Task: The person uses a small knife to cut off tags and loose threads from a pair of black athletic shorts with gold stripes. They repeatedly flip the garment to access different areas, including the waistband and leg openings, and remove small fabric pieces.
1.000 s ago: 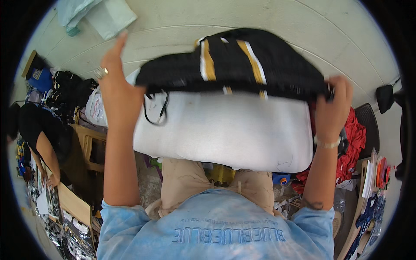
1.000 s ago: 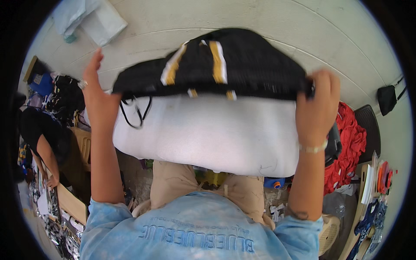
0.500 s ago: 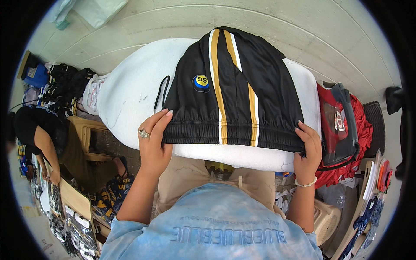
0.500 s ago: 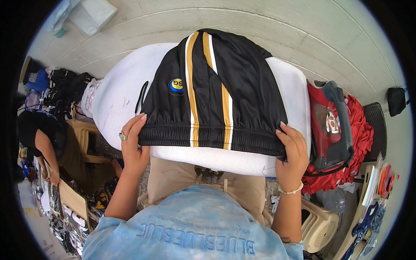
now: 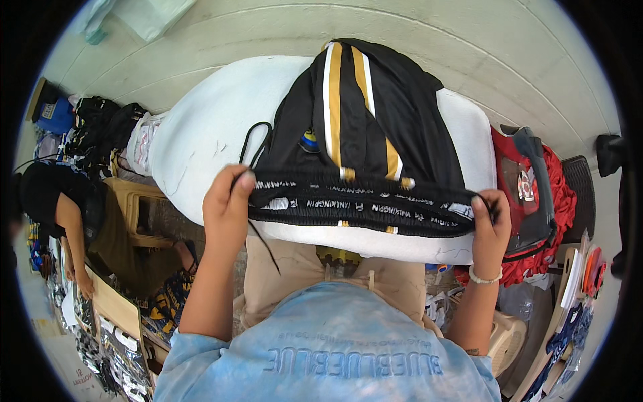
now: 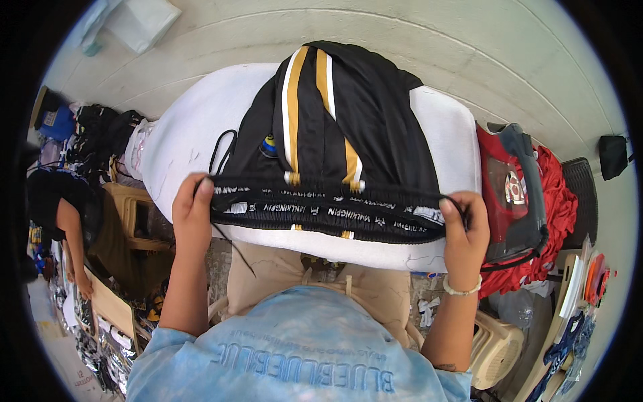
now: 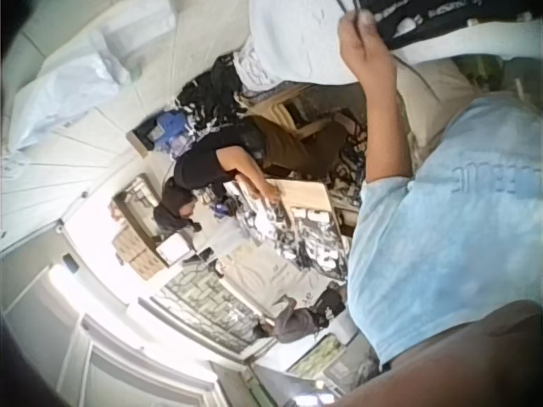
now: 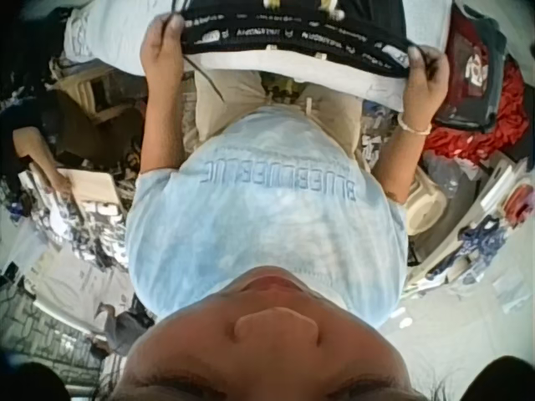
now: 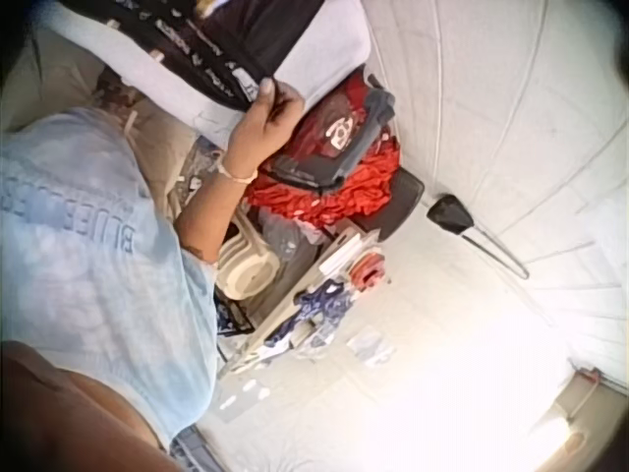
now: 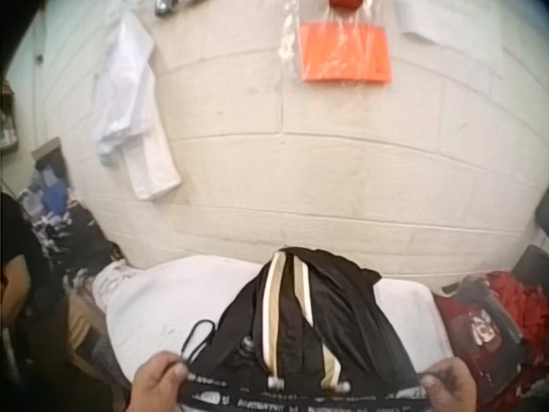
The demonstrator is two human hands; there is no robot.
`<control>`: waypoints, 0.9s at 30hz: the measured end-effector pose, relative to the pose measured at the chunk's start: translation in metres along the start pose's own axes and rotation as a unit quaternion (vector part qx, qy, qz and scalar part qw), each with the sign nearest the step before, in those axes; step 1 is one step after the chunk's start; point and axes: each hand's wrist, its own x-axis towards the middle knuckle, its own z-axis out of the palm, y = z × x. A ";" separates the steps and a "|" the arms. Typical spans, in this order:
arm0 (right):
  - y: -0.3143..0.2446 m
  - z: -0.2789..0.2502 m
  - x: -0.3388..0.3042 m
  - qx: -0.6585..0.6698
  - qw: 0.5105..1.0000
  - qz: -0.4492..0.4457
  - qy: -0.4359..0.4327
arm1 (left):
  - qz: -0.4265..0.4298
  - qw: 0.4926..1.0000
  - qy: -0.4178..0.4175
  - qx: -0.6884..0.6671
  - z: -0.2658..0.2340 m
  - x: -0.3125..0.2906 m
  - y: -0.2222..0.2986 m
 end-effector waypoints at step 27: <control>-0.005 0.017 0.023 -0.038 0.997 0.035 -0.063 | -0.047 0.990 -0.079 -0.106 0.010 0.019 0.008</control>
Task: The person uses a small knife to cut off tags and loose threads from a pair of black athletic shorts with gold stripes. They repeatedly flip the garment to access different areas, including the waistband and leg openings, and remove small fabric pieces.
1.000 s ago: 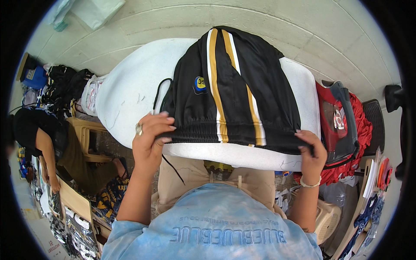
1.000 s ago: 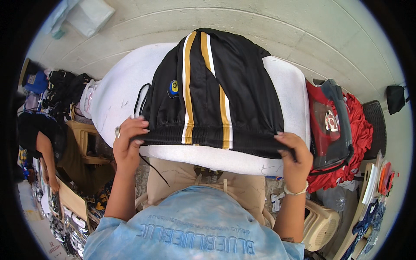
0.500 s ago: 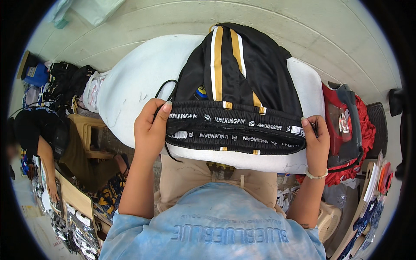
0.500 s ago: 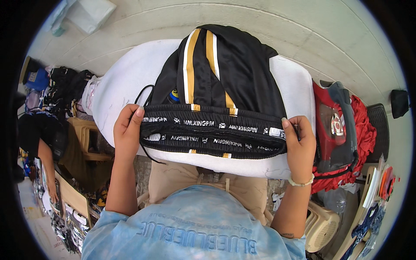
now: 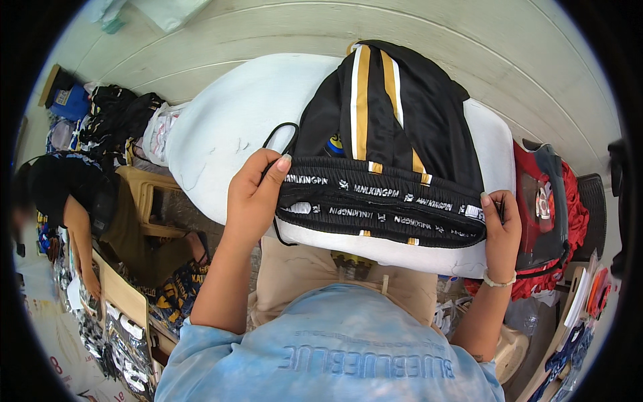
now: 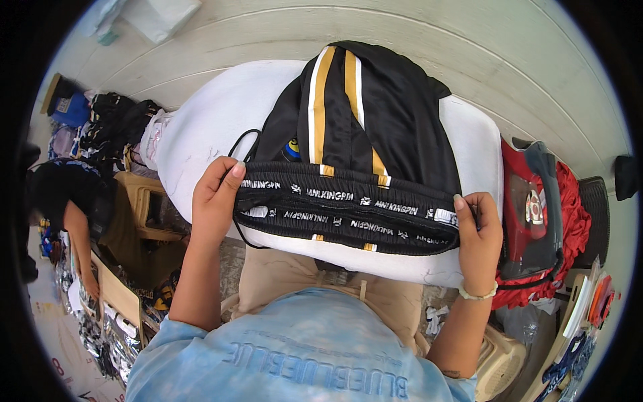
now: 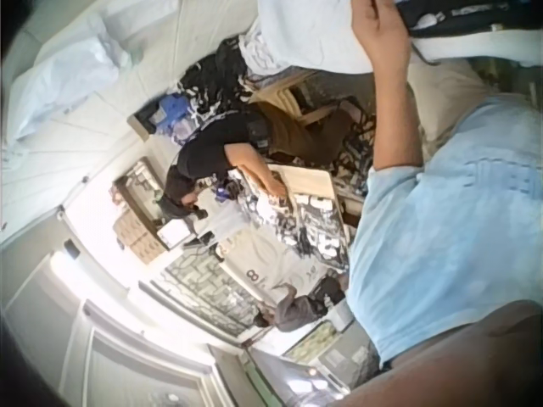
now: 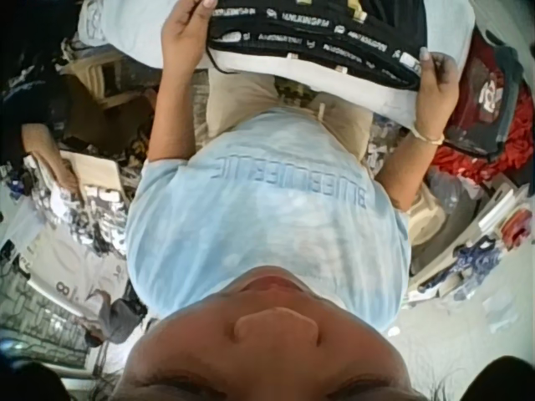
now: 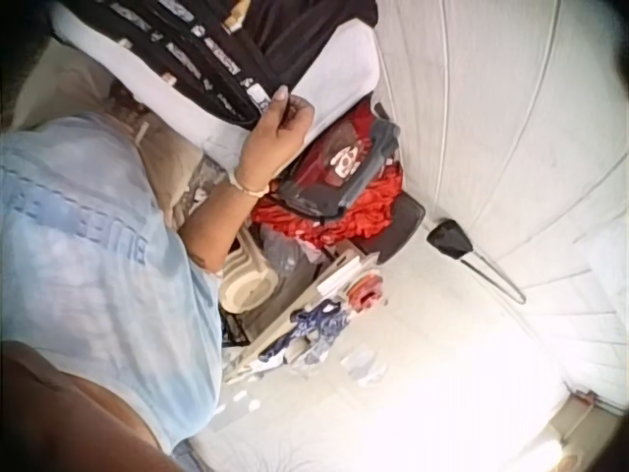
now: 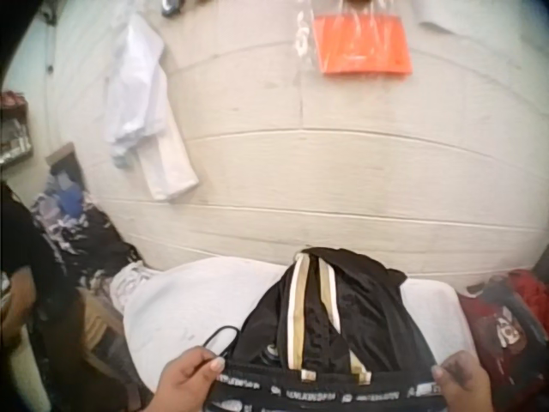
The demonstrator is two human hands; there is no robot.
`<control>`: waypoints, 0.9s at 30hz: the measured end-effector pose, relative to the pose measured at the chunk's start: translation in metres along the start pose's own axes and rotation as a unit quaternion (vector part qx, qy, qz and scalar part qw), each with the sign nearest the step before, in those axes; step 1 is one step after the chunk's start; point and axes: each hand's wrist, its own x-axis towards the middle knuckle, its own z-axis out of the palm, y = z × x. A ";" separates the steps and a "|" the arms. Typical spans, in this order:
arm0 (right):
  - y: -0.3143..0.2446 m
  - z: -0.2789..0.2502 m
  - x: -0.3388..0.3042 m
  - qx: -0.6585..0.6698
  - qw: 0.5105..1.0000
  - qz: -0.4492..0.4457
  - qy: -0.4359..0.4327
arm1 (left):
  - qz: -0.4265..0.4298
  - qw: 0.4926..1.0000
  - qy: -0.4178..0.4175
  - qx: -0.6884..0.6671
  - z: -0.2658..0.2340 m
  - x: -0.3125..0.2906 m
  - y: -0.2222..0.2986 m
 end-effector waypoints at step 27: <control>0.004 -0.001 0.000 0.004 1.000 -0.008 0.000 | -0.058 0.997 -0.049 -0.007 -0.010 0.005 0.007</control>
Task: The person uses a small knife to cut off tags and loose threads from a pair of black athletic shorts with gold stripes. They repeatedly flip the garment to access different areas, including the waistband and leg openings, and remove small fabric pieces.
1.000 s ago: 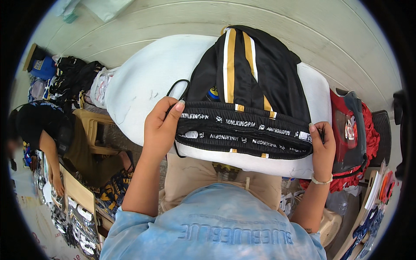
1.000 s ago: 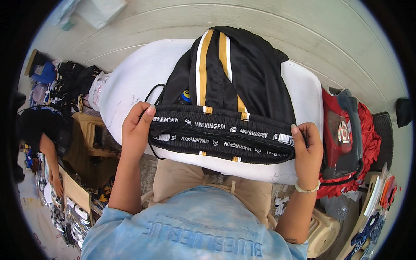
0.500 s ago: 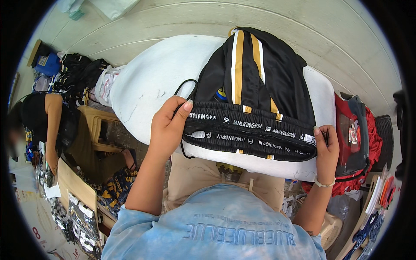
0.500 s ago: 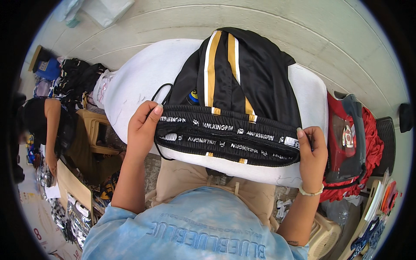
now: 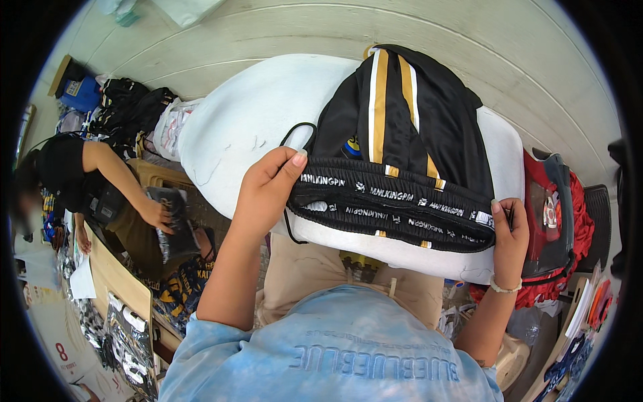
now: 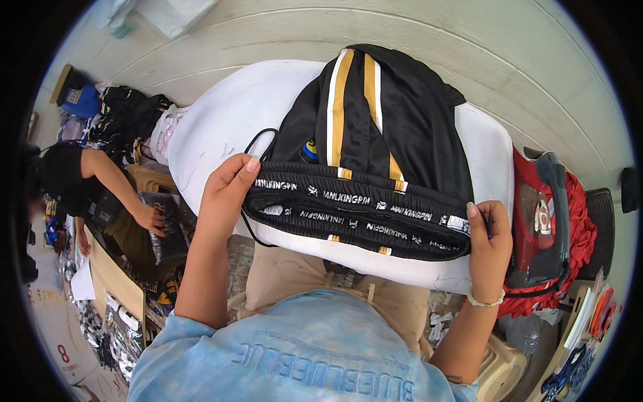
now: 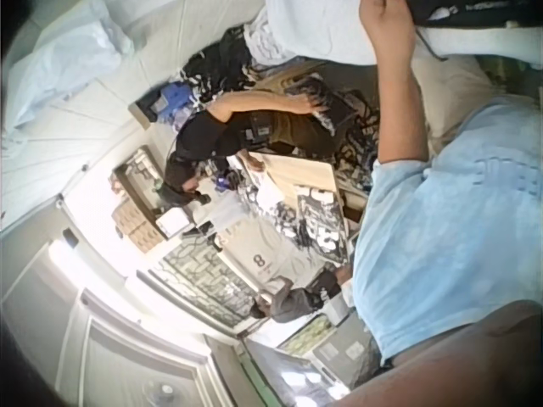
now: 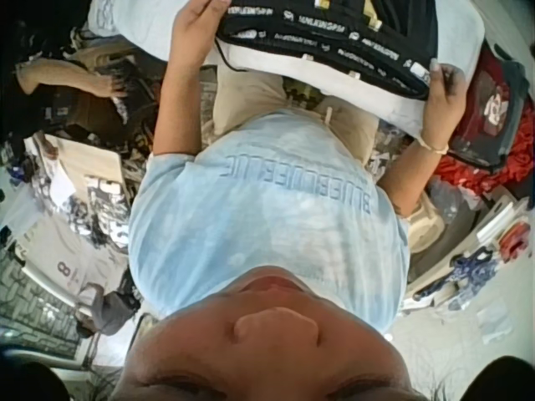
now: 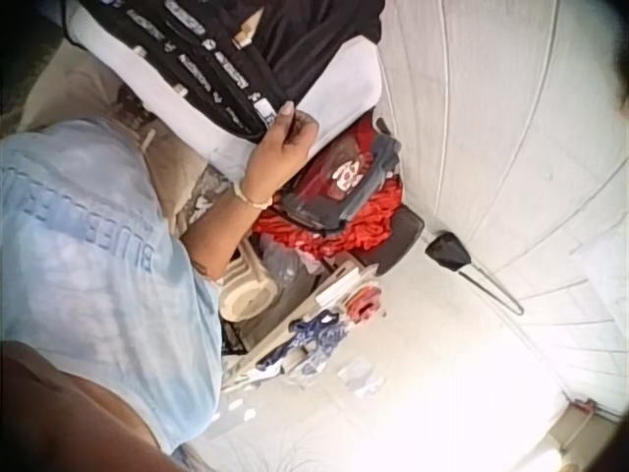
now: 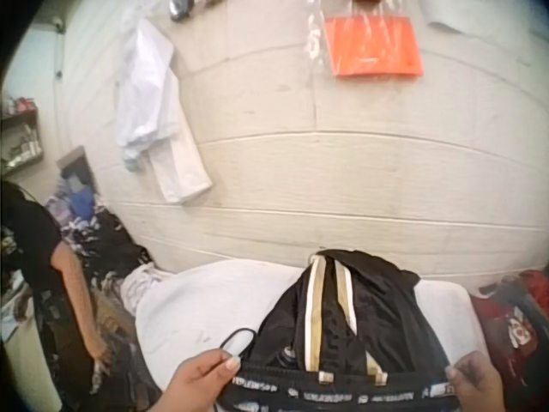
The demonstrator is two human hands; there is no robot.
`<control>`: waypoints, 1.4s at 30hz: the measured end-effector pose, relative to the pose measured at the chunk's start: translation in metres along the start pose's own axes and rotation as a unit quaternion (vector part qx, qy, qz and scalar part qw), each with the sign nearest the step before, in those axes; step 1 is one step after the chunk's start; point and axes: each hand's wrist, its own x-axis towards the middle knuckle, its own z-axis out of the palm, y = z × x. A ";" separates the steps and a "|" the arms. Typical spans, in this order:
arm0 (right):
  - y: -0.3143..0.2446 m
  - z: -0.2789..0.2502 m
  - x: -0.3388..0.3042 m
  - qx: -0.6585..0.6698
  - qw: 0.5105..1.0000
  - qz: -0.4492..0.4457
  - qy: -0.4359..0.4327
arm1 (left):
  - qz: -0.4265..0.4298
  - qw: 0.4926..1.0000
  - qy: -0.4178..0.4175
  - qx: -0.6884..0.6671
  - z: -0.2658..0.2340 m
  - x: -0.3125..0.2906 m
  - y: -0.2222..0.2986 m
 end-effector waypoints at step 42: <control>-0.014 0.008 0.001 -0.127 0.991 -0.019 0.024 | -0.010 0.979 -0.106 -0.175 -0.011 -0.005 0.000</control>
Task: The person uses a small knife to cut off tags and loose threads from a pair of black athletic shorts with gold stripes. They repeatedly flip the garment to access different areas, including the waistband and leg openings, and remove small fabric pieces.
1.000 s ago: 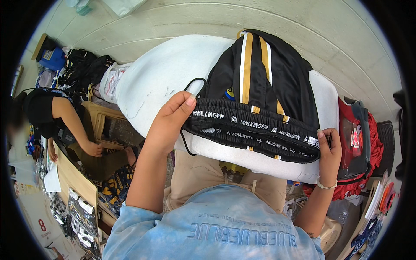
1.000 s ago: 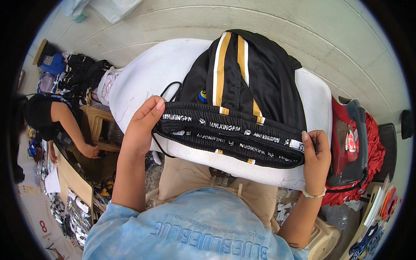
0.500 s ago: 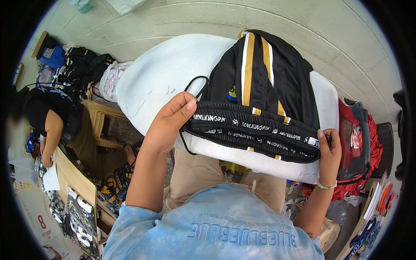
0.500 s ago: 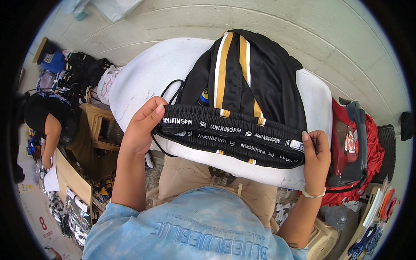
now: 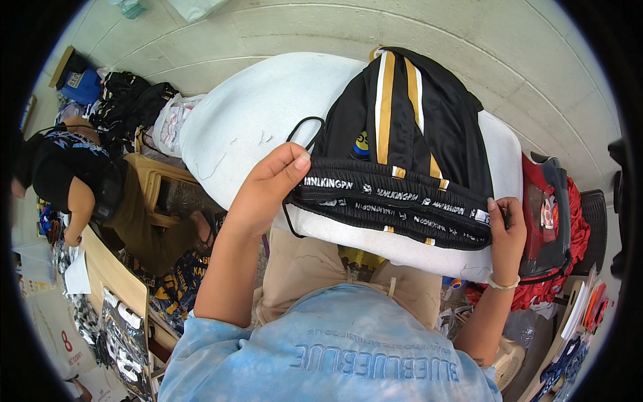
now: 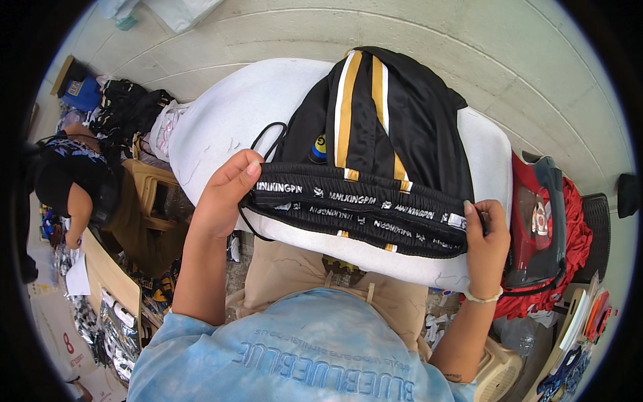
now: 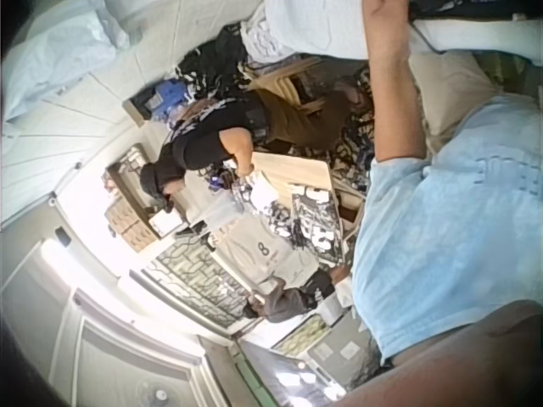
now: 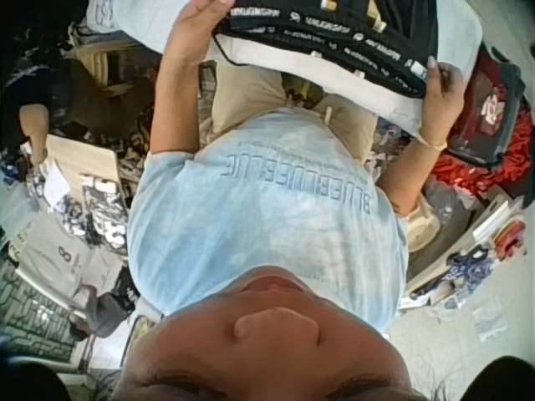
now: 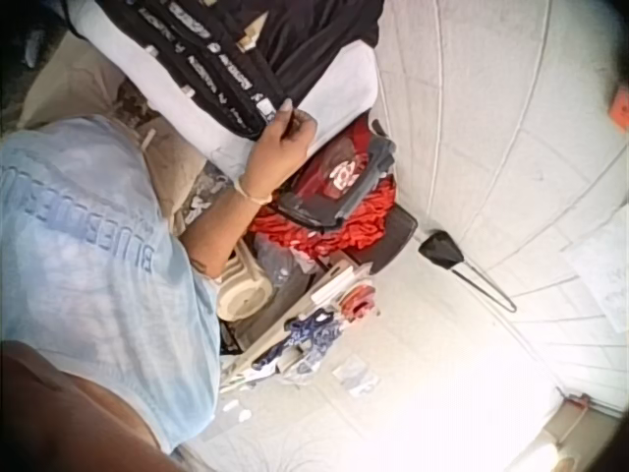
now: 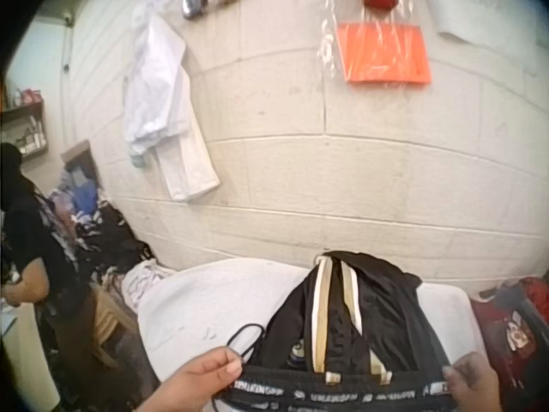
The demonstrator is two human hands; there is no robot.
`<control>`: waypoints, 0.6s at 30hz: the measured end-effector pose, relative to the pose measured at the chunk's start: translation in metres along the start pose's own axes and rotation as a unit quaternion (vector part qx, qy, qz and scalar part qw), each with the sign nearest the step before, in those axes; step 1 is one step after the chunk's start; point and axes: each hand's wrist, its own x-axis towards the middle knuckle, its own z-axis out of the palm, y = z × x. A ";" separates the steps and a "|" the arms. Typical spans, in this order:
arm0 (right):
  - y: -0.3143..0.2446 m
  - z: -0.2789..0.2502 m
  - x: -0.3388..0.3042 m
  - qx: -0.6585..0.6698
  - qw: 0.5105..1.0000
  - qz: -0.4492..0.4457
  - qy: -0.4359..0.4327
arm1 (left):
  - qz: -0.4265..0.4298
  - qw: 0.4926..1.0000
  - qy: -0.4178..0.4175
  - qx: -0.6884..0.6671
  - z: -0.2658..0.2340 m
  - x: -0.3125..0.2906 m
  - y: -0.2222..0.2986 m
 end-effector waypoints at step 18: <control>-0.137 0.126 -0.008 0.191 0.873 -0.361 -0.266 | 0.028 0.999 -0.037 0.016 -0.006 0.004 -0.010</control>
